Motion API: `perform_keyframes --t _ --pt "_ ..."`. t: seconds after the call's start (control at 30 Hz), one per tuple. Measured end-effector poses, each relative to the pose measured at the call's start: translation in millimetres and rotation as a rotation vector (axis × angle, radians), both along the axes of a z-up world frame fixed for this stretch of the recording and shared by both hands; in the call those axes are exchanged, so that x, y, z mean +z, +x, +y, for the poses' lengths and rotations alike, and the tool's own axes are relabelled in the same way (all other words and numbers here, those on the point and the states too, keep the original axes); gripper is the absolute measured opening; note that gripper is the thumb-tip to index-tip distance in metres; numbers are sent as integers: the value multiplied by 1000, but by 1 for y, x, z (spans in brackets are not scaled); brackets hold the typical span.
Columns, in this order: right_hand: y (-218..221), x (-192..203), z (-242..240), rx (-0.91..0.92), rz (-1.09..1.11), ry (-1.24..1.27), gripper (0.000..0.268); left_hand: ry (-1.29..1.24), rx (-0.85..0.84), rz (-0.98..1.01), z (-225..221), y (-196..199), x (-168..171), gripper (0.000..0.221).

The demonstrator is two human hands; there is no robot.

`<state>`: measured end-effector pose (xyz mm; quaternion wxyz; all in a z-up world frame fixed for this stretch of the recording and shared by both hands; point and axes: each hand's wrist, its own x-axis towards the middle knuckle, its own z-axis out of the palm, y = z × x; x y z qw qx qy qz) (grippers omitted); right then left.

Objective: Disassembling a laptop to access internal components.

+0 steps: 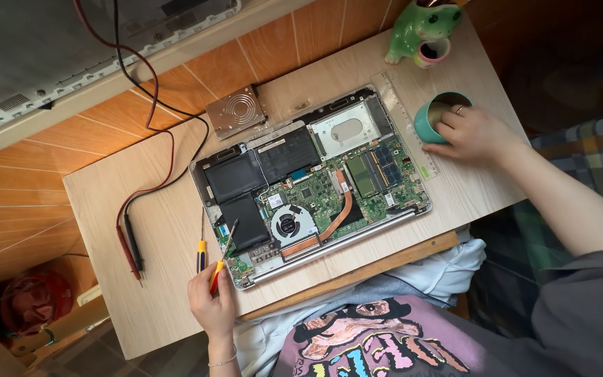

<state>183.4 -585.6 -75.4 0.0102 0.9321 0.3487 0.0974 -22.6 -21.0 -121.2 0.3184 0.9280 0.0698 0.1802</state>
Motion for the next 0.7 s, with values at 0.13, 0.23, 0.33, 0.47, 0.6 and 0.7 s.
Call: perform_keyframes --t 0.13,0.23,0.33,0.47,0.6,0.7 --pt "4 -14 -4 34 -31 7 45 -10 7 -3 -1 1 0 19" --pt "2 -21 -4 -3 -50 -16 48 -13 6 -6 -1 1 1 19" --pt "1 -19 1 -93 5 -37 48 -5 4 -10 -1 2 1 19" --pt "0 -20 3 -202 94 -45 47 -4 10 0 -1 1 -1 19" --pt "1 -21 5 -283 175 -18 49 -5 15 7 -1 0 -1 20" --pt "-2 -4 17 -395 267 43 52 -5 12 6 -1 1 1 20"
